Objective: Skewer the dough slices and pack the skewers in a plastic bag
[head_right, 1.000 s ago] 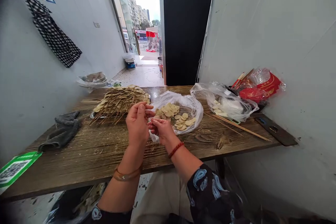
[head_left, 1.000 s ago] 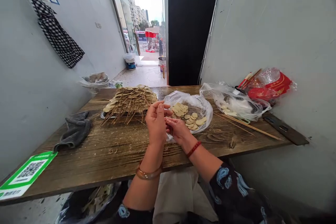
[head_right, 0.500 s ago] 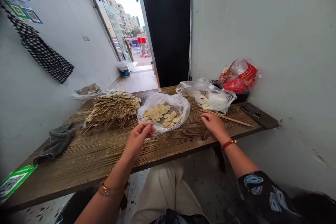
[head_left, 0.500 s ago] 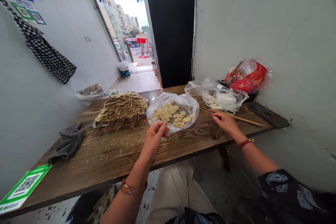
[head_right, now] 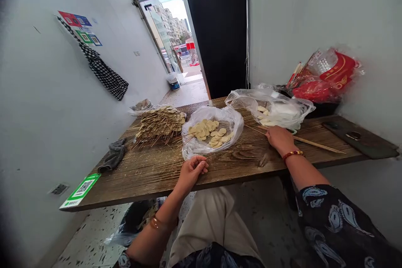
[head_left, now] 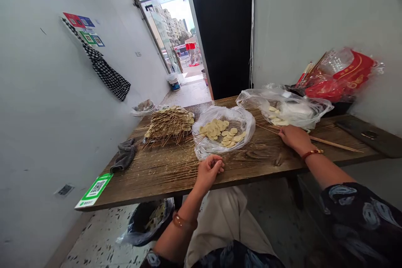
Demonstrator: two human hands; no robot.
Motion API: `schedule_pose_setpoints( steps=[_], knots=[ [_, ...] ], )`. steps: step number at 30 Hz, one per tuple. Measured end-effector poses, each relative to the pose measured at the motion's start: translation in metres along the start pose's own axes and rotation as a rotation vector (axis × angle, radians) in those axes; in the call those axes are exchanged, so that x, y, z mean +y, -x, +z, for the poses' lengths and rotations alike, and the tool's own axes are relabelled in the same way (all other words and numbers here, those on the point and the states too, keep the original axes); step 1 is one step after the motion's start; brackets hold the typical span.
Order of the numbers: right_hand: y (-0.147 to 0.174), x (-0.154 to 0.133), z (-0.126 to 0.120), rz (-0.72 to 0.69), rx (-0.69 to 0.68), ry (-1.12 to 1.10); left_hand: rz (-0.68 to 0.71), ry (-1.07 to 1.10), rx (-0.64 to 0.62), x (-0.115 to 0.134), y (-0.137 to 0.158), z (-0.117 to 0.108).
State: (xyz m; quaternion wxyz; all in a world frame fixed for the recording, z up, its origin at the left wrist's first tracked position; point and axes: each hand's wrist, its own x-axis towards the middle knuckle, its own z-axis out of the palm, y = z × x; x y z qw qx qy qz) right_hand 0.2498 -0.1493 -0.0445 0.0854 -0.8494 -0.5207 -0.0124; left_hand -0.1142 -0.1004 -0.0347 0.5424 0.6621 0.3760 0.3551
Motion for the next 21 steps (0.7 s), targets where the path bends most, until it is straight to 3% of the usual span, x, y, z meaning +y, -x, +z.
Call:
schedule_pose_setpoints(
  steps=[7, 16, 21],
  knots=[
    [-0.005, 0.002, 0.001, -0.057, -0.060, 0.074, 0.010, -0.018, 0.014, -0.001, 0.003, 0.001],
    [-0.025, 0.006, 0.004, -0.084, -0.149, -0.019, 0.010, -0.043, 0.027, -0.001, 0.003, 0.002],
    [-0.022, 0.004, 0.007, -0.079, -0.134, 0.017, 0.003, -0.026, 0.053, 0.000, 0.005, 0.004]
  ],
)
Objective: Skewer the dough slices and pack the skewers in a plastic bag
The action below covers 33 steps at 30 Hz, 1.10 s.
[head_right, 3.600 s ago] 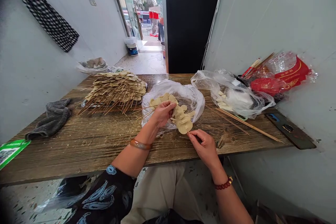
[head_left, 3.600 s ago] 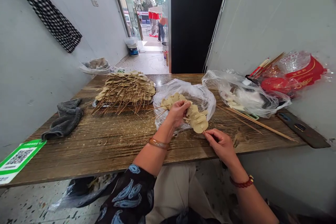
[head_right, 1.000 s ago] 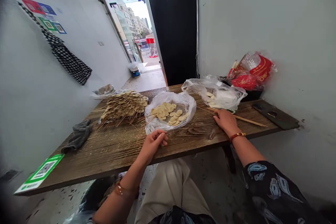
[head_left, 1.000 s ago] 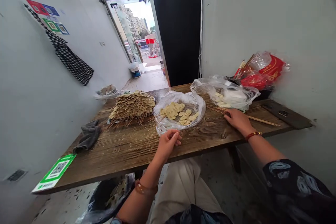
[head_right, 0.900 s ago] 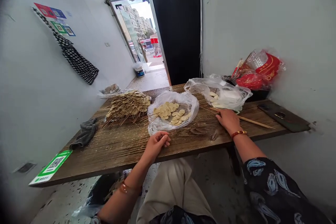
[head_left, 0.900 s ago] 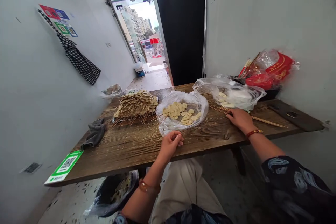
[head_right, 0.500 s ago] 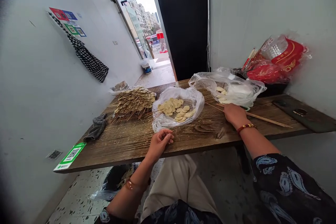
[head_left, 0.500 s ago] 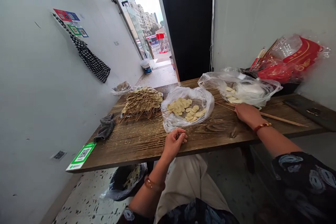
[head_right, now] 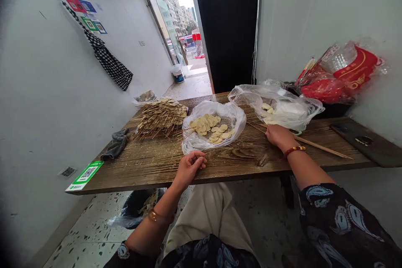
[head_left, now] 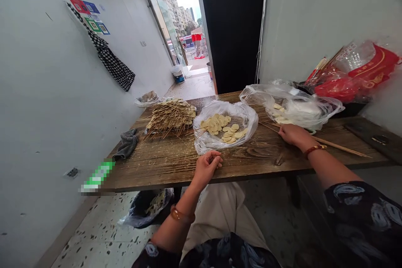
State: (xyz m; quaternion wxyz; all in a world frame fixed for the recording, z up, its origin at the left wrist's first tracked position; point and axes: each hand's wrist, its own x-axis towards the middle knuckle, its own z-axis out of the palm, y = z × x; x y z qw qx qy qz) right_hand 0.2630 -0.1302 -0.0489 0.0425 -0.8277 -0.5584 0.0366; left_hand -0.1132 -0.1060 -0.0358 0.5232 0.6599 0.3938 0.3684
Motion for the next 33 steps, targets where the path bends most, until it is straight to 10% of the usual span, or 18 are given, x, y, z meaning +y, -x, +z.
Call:
schedule_pose_setpoints(
  steps=[10, 20, 33],
  knots=[
    [0.026, 0.014, -0.015, -0.057, 0.181, 0.018, -0.011, 0.065, 0.004, -0.002, 0.001, 0.001],
    [0.075, -0.020, -0.044, 0.002, 0.536, -0.560, -0.003, 0.130, 0.026, 0.034, -0.021, -0.004],
    [-0.022, -0.139, -0.028, -0.270, 0.196, -1.218, 0.400, -0.652, -0.177, 0.042, -0.133, 0.038]
  ],
)
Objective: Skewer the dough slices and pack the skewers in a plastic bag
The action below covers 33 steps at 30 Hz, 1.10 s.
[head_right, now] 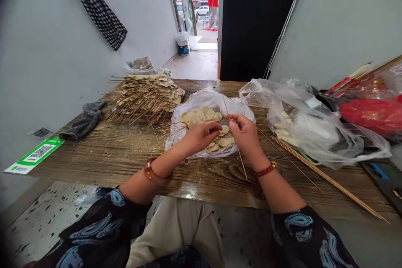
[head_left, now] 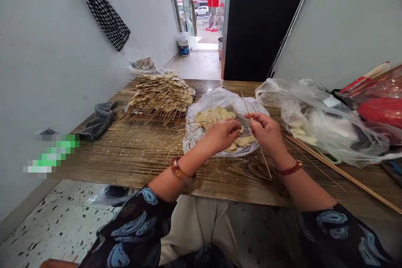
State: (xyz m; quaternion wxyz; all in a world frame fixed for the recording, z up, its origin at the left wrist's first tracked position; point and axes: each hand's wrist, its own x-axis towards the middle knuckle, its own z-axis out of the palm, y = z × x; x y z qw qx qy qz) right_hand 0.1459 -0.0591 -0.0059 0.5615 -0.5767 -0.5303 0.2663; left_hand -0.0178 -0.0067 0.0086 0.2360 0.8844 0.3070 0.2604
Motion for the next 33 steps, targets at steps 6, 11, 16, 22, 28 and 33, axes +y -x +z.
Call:
schedule_pose_setpoints(
  steps=[6, 11, 16, 22, 28, 33],
  knots=[
    [-0.003, 0.023, 0.000, 0.090, -0.093, -0.134, -0.020, -0.046, -0.139, -0.016, 0.005, 0.003],
    [0.000, 0.019, 0.001, 0.110, -0.114, -0.170, -0.024, -0.061, -0.260, -0.019, 0.013, -0.011],
    [-0.001, 0.015, 0.002, 0.128, -0.108, -0.198, 0.007, -0.002, -0.300, -0.024, 0.012, -0.013],
    [-0.003, 0.016, 0.001, 0.149, -0.056, -0.204, -0.107, 0.108, -0.079, -0.038, 0.009, -0.006],
    [-0.004, 0.014, 0.001, 0.159, -0.038, -0.236, -0.097, 0.101, -0.202, -0.025, 0.011, -0.014],
    [-0.004, 0.013, -0.001, 0.161, -0.025, -0.235, -0.028, -0.058, -0.282, -0.023, 0.013, -0.015]
  ],
)
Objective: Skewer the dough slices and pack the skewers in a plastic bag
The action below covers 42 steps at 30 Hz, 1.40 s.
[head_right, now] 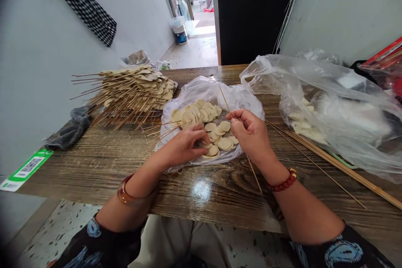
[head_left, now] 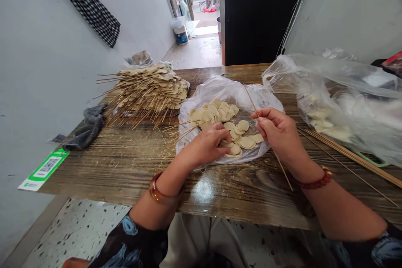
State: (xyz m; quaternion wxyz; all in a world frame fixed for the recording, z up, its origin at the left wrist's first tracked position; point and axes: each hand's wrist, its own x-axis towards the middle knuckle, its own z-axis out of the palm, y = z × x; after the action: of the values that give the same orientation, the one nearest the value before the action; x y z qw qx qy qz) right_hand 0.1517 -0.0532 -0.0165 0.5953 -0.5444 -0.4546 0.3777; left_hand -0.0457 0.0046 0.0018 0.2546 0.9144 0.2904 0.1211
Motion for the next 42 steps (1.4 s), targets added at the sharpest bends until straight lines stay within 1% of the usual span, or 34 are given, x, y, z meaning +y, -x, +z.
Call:
schedule_pose_setpoints(
  steps=[2, 5, 8, 11, 14, 18, 20, 23, 25, 27, 29, 32, 37, 42],
  knots=[
    [0.000, -0.001, -0.001, 0.012, 0.016, -0.005, -0.014, 0.022, 0.063, -0.004, -0.001, 0.001],
    [-0.001, -0.002, -0.004, 0.023, 0.032, -0.033, -0.102, 0.154, 0.188, -0.010, -0.001, -0.001],
    [-0.001, -0.004, -0.006, 0.014, 0.026, -0.054, -0.188, 0.424, 0.279, -0.012, -0.002, -0.003],
    [0.001, -0.007, -0.007, 0.013, 0.005, -0.050, -0.269, 0.761, 0.296, -0.011, -0.001, -0.004],
    [0.005, -0.010, -0.005, 0.025, -0.074, -0.019, -0.342, 1.022, 0.274, -0.009, -0.002, -0.003],
    [0.013, -0.012, 0.000, 0.022, -0.237, 0.052, -0.372, 1.206, 0.341, -0.008, -0.002, -0.003],
    [0.015, -0.011, 0.001, 0.013, -0.273, 0.070, -0.376, 1.265, 0.365, -0.008, -0.003, -0.003],
    [0.015, -0.008, 0.002, -0.013, -0.231, 0.053, -0.370, 1.309, 0.398, -0.009, -0.003, -0.003],
    [0.016, -0.008, 0.001, -0.026, -0.192, 0.053, -0.353, 1.280, 0.450, -0.010, -0.003, -0.003],
    [0.017, -0.009, 0.001, -0.023, -0.184, 0.077, -0.335, 1.213, 0.515, -0.011, -0.004, -0.003],
    [0.020, -0.011, 0.002, -0.016, -0.200, 0.126, -0.326, 1.162, 0.570, -0.012, -0.004, -0.004],
    [0.025, -0.013, 0.007, -0.032, -0.256, 0.220, -0.328, 1.178, 0.628, -0.012, -0.004, -0.005],
    [0.032, -0.016, 0.015, -0.151, -0.331, 0.404, -0.349, 1.292, 0.630, -0.010, -0.002, -0.006],
    [0.033, -0.014, 0.017, -0.248, -0.319, 0.501, -0.347, 1.362, 0.620, -0.008, -0.002, -0.006]
  ],
)
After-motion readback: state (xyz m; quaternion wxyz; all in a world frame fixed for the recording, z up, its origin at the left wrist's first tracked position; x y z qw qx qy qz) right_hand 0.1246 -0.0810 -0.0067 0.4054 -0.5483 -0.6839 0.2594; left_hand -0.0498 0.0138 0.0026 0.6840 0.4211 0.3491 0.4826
